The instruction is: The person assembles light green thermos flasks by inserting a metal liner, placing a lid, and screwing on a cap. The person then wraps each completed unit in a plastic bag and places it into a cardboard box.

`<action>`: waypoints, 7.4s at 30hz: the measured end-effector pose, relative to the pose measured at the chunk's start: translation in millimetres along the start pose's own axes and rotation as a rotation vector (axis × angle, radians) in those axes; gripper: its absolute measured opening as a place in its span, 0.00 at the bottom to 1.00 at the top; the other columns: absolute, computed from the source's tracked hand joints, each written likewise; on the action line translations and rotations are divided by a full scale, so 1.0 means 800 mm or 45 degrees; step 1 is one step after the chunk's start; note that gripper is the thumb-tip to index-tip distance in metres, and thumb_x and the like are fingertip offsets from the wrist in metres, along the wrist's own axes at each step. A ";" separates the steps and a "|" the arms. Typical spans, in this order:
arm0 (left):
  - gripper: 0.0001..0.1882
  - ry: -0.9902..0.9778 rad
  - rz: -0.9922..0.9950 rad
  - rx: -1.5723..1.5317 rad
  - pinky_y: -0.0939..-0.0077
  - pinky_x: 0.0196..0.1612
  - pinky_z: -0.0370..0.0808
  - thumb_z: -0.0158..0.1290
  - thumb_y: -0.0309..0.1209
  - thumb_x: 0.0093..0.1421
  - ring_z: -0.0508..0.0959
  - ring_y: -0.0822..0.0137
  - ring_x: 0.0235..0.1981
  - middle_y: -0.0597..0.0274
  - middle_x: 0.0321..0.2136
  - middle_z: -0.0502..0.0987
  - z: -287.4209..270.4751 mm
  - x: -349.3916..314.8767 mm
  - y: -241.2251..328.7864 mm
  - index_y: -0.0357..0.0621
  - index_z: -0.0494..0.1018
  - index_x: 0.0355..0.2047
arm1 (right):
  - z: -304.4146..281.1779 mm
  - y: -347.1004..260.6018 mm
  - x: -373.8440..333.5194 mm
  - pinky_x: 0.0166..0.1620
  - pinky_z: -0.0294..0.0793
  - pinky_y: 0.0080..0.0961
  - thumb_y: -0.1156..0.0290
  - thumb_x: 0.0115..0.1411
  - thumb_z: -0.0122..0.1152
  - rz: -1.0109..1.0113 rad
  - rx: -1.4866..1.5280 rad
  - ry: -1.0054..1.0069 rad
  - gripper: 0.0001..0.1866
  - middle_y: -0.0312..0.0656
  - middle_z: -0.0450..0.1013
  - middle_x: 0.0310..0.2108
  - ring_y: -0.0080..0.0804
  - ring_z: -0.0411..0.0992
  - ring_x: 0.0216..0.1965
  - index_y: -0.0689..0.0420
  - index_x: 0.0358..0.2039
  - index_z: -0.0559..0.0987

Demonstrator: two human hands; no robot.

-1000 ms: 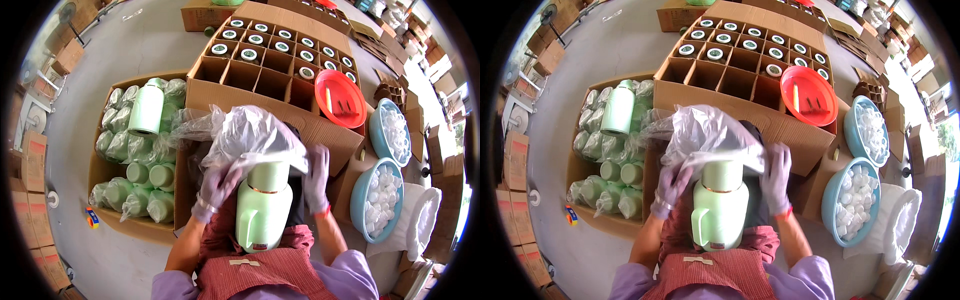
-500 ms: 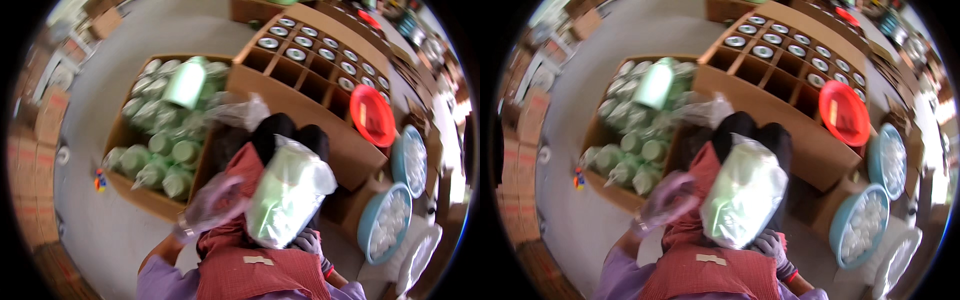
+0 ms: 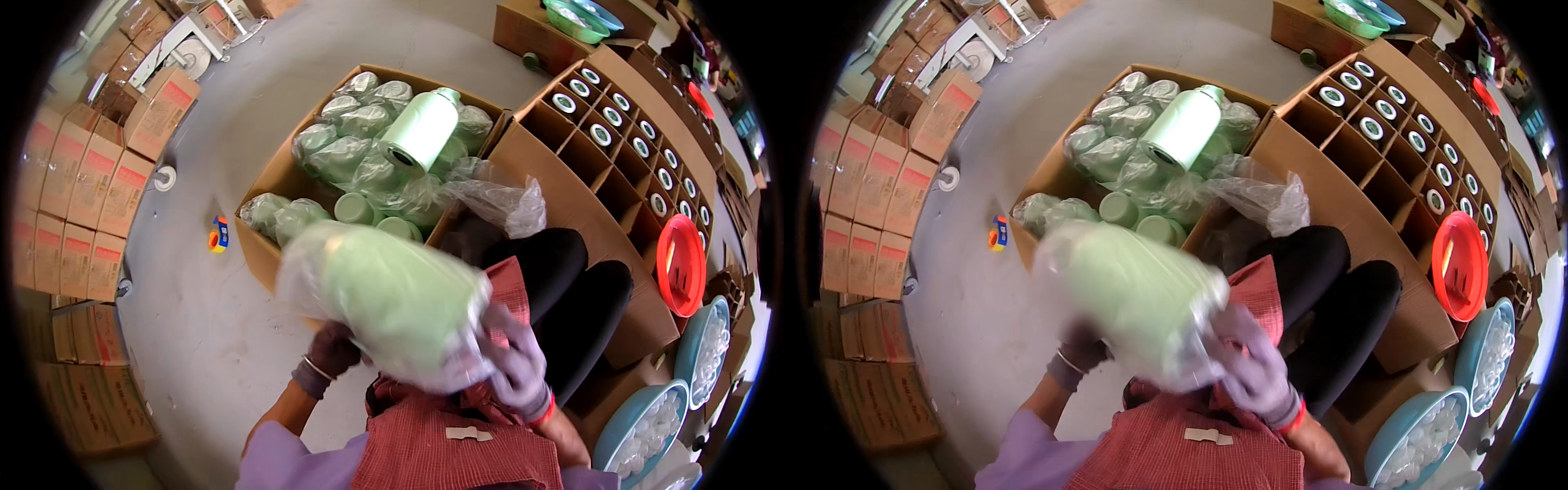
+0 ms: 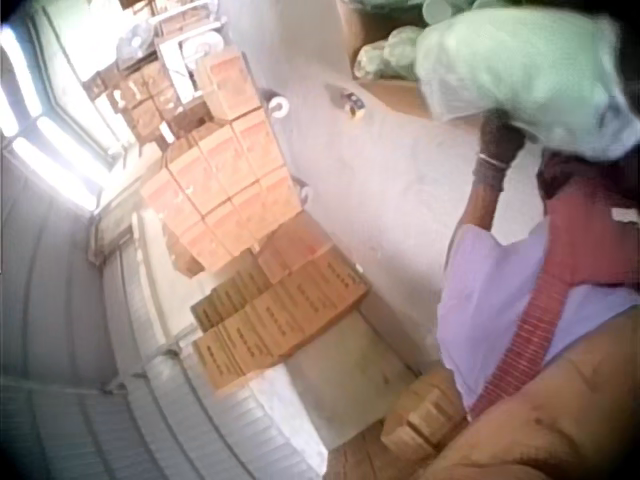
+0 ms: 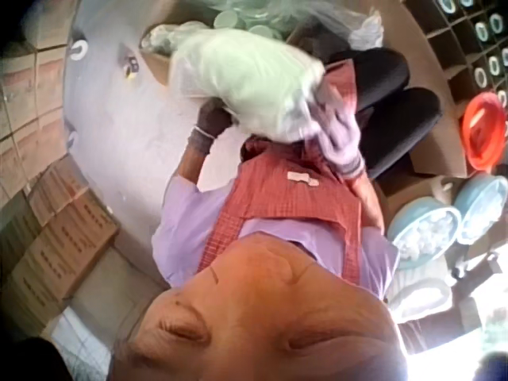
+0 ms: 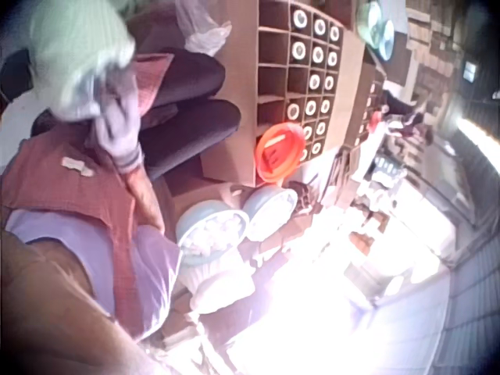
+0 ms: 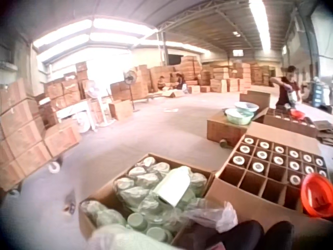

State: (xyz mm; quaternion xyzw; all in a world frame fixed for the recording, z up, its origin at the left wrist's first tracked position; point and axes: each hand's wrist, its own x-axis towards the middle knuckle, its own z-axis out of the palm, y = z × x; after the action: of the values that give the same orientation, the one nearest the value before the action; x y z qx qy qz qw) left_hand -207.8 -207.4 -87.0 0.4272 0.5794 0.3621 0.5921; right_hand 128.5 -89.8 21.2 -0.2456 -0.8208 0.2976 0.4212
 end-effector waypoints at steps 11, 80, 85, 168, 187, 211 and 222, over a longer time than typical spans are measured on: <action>0.10 1.478 0.386 -0.528 0.62 0.41 0.83 0.50 0.23 0.63 0.80 0.61 0.40 0.57 0.43 0.78 -0.210 0.275 -0.095 0.35 0.75 0.44 | -0.019 0.085 0.036 0.53 0.71 0.43 0.75 0.49 0.65 0.134 -0.332 -0.372 0.19 0.51 0.70 0.50 0.51 0.71 0.47 0.59 0.44 0.78; 0.21 0.800 0.650 0.796 0.62 0.49 0.74 0.51 0.36 0.63 0.77 0.54 0.43 0.50 0.44 0.79 -0.011 0.259 0.034 0.35 0.73 0.52 | -0.030 0.080 0.030 0.42 0.75 0.29 0.83 0.57 0.57 0.689 -0.058 0.301 0.14 0.51 0.76 0.36 0.47 0.77 0.38 0.62 0.46 0.77; 0.31 0.922 0.171 0.621 0.53 0.48 0.73 0.60 0.49 0.54 0.78 0.44 0.43 0.38 0.42 0.79 -0.220 0.370 -0.161 0.33 0.75 0.46 | -0.157 0.115 0.004 0.43 0.75 0.26 0.81 0.60 0.52 0.678 -0.319 0.878 0.15 0.44 0.77 0.39 0.33 0.77 0.39 0.64 0.48 0.76; 0.32 0.679 2.149 1.090 0.34 0.62 0.59 0.55 0.51 0.62 0.64 0.41 0.58 0.51 0.54 0.68 0.325 0.195 0.285 0.39 0.66 0.56 | -0.161 -0.048 -0.023 0.12 0.61 0.18 0.62 0.71 0.50 1.250 1.851 0.154 0.18 0.36 0.70 0.18 0.19 0.66 0.12 0.64 0.32 0.77; 0.46 0.515 1.885 0.755 0.41 0.64 0.59 0.73 0.39 0.45 0.59 0.40 0.64 0.51 0.60 0.63 0.357 0.199 0.296 0.37 0.62 0.61 | -0.162 -0.081 -0.011 0.13 0.68 0.20 0.65 0.72 0.44 1.110 1.981 0.681 0.14 0.41 0.72 0.19 0.26 0.68 0.11 0.63 0.38 0.71; 0.46 0.315 1.674 0.650 0.47 0.65 0.61 0.72 0.44 0.44 0.64 0.47 0.62 0.51 0.57 0.67 0.337 0.215 0.307 0.39 0.65 0.60 | -0.259 -0.014 -0.040 0.38 0.74 0.43 0.68 0.60 0.54 0.856 -0.617 0.527 0.10 0.57 0.73 0.26 0.57 0.74 0.33 0.62 0.31 0.78; 0.44 -0.260 0.565 -0.718 0.60 0.68 0.57 0.36 0.66 0.65 0.64 0.59 0.64 0.54 0.63 0.64 0.303 0.145 0.187 0.40 0.59 0.64 | -0.275 0.023 -0.006 0.52 0.70 0.24 0.59 0.68 0.52 0.587 0.393 1.027 0.19 0.39 0.76 0.39 0.25 0.72 0.47 0.63 0.47 0.79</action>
State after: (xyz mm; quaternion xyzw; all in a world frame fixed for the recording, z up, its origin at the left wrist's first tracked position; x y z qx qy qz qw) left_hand 51.1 -65.5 -1.3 0.3965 0.2882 0.5824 0.6485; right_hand 318.1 -18.3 108.3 -0.4514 -0.4627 0.3825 0.6603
